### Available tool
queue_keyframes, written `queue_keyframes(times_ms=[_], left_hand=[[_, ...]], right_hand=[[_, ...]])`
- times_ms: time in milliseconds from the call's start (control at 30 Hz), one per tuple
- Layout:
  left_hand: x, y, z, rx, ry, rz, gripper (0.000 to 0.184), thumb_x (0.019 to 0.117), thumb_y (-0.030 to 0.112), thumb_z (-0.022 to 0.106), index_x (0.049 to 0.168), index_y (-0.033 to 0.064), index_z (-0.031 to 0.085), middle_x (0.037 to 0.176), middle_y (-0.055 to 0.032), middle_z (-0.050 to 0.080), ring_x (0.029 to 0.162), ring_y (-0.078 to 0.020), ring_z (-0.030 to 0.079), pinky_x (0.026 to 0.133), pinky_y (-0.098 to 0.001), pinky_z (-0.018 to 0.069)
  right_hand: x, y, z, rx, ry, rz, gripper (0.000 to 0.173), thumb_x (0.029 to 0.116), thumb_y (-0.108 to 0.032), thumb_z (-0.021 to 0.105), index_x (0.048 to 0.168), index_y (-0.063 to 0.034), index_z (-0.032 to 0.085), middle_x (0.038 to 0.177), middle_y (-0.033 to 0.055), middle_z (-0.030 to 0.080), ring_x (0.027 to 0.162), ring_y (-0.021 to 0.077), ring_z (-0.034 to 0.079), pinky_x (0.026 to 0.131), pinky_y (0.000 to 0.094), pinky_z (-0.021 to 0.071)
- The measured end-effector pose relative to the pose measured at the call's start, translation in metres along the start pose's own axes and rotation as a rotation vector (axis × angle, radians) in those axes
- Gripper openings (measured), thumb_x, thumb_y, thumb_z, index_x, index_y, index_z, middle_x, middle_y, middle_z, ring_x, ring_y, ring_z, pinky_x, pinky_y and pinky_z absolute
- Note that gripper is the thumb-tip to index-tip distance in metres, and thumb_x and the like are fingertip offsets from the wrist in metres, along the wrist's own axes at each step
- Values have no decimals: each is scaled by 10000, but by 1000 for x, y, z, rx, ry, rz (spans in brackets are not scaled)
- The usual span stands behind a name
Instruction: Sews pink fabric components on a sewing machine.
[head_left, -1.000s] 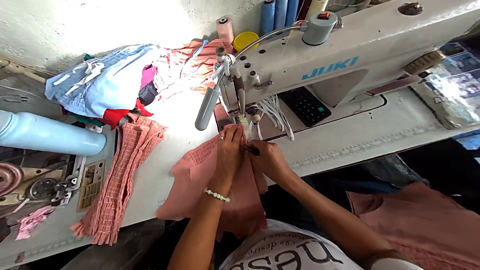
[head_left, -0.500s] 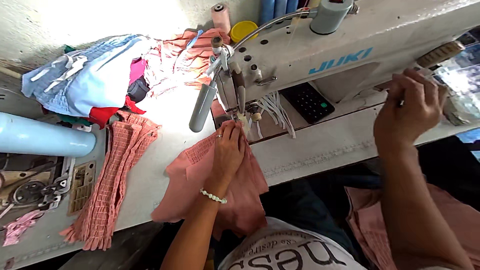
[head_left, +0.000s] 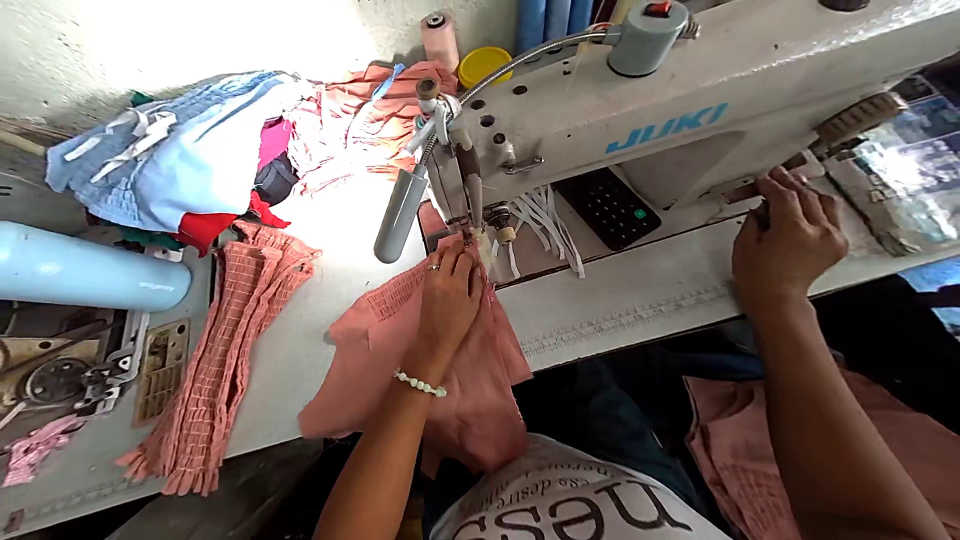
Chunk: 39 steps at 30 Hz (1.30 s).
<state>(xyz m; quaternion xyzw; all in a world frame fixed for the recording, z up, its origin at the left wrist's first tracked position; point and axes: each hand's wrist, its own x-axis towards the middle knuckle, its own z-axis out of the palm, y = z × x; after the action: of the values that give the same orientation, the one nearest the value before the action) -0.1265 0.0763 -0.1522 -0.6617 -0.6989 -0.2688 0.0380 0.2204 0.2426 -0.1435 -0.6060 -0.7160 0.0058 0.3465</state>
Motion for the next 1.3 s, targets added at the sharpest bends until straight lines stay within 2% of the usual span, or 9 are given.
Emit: queue_keyframes(times_ms=[67,167,267,367,600,833,1033,1167,1300], left_hand=[[1,0,-9,-157,-54,-88,189,962,86,633,1068,-31,736,1298,-211,660,1242,-378,610,1048,-504,485],[4,12,-31,-481,35,-286,222,1003,85,587,1147,13,741,1295,-145,671,1226,-238,625,1035,-412,507],[9,34,-48,-847,209,-429,232,1018,166,607,1183,60,730,1212,-44,671,1103,-104,630,937,-292,528],[20,54,-53,-1055,306,-538,248,985,207,665,1181,59,701,1114,-15,672,984,-78,636,875,-272,533],[30,59,-42,-576,430,-487,337,927,274,762,1105,31,612,983,-57,617,809,-88,597,683,-231,501],[32,45,-50,-64,351,-252,236,1036,165,584,988,-40,691,884,-163,662,742,-285,666,658,-430,556],[-22,58,-56,-173,175,-93,198,977,122,599,892,-7,724,845,-128,688,703,-235,685,612,-390,566],[-49,63,-53,-349,195,-145,212,965,126,583,847,3,708,764,-82,646,628,-118,603,576,-246,506],[-24,55,-64,-725,242,-475,188,999,117,606,1081,-5,723,873,-33,680,704,-32,600,651,-193,501]], right_hand=[[-3,-2,-2,63,38,-30,408,1059,-51,405,1427,18,566,1529,244,493,1475,421,399,1212,537,313],[-23,-21,-4,204,35,-110,389,1092,-100,401,1408,60,562,1488,288,514,1359,434,531,1110,522,441],[-55,-58,-1,378,-29,-246,333,1054,-41,456,1303,130,597,1272,345,625,992,409,693,832,481,577],[-82,-98,5,546,-102,-354,289,1025,-21,485,1223,112,649,1037,271,692,773,262,685,678,360,576],[-107,-153,12,723,-170,-561,254,1016,-34,508,1153,32,712,997,176,716,710,130,646,645,218,540],[-106,-179,17,727,-198,-591,241,995,-42,531,1114,22,730,980,156,724,690,138,642,637,230,538],[-83,-210,9,919,-408,-274,283,1036,-80,515,1235,5,699,959,77,732,684,51,655,642,209,565],[-71,-227,4,1090,-641,-104,274,1058,-147,540,1272,-47,680,955,2,739,585,-23,555,541,155,465],[-83,-220,10,967,-404,-268,212,1009,-99,592,1156,-19,722,902,45,684,599,-1,527,550,156,461]])
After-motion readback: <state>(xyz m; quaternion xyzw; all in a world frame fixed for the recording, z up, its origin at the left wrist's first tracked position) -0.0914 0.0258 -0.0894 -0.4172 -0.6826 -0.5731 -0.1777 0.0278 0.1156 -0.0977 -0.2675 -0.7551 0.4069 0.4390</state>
